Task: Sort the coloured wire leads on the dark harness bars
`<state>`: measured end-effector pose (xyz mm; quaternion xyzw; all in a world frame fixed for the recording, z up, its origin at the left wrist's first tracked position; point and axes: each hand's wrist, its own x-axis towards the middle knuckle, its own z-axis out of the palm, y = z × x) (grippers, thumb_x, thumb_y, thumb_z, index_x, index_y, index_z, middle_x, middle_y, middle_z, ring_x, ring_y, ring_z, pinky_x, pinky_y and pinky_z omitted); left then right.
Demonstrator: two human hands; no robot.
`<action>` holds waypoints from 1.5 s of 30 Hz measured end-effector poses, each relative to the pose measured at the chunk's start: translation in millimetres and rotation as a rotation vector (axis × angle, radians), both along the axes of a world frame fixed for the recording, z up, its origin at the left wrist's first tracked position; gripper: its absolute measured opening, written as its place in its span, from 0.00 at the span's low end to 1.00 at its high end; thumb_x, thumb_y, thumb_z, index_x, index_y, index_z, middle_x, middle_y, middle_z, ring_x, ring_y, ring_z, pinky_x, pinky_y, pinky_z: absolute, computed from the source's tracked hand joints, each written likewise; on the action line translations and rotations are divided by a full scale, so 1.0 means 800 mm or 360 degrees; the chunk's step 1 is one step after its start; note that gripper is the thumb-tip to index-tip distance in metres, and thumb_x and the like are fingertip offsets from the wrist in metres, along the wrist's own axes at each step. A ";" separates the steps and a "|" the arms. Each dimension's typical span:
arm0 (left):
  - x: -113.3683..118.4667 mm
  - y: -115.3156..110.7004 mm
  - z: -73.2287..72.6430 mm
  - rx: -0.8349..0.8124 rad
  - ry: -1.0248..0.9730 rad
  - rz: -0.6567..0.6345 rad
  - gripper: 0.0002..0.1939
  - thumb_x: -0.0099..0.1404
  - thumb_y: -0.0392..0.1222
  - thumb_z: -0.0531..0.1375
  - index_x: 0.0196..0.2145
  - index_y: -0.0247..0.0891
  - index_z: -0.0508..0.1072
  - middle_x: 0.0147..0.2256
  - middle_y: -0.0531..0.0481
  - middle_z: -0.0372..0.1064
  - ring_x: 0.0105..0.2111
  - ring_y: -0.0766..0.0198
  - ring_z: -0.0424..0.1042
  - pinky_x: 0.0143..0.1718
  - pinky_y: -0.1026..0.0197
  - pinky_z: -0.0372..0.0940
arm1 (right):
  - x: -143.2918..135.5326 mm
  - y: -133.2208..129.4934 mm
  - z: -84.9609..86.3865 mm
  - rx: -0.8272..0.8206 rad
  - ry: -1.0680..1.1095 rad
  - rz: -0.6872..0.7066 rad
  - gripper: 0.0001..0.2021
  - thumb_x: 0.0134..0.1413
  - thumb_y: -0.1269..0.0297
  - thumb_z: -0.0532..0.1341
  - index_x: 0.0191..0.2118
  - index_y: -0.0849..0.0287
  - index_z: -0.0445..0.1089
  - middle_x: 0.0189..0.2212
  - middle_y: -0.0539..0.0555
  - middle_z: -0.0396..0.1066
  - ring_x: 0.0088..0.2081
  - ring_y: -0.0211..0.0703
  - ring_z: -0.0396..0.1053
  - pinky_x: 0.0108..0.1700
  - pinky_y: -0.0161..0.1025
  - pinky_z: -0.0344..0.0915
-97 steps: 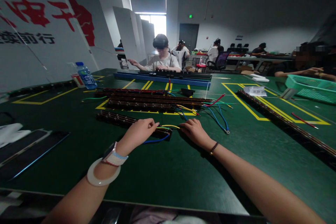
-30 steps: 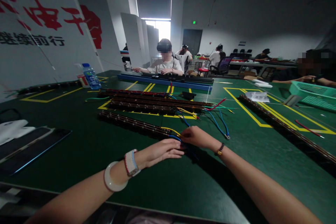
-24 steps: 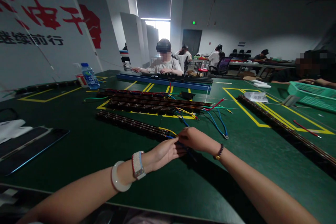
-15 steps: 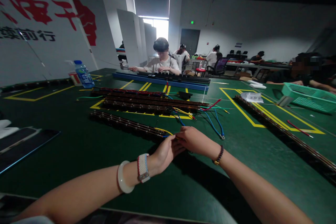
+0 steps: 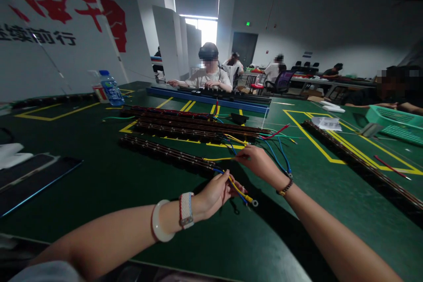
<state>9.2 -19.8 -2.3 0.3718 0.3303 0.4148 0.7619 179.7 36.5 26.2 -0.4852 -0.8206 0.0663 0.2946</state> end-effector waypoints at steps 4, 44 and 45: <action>-0.002 -0.001 0.001 -0.0022 0.0031 -0.0028 0.12 0.69 0.43 0.46 0.32 0.34 0.60 0.26 0.48 0.66 0.30 0.65 0.71 0.39 0.61 0.63 | -0.001 0.016 -0.025 0.0125 -0.0030 -0.0103 0.09 0.56 0.62 0.59 0.36 0.61 0.74 0.35 0.55 0.66 0.38 0.34 0.61 0.40 0.29 0.52; -0.005 0.002 -0.007 0.0136 -0.0069 -0.0179 0.09 0.62 0.35 0.50 0.31 0.30 0.68 0.32 0.41 0.70 0.36 0.59 0.71 0.46 0.54 0.61 | -0.037 -0.030 0.022 -0.0499 0.1013 0.0408 0.21 0.54 0.50 0.57 0.40 0.67 0.64 0.33 0.55 0.67 0.34 0.31 0.66 0.38 0.27 0.62; -0.005 0.003 -0.007 0.0144 -0.0076 -0.0181 0.07 0.62 0.34 0.51 0.31 0.30 0.68 0.32 0.42 0.70 0.35 0.60 0.71 0.45 0.54 0.62 | -0.044 -0.027 0.013 -0.0420 0.0957 0.0357 0.19 0.55 0.52 0.58 0.40 0.67 0.65 0.33 0.54 0.68 0.33 0.30 0.65 0.37 0.26 0.61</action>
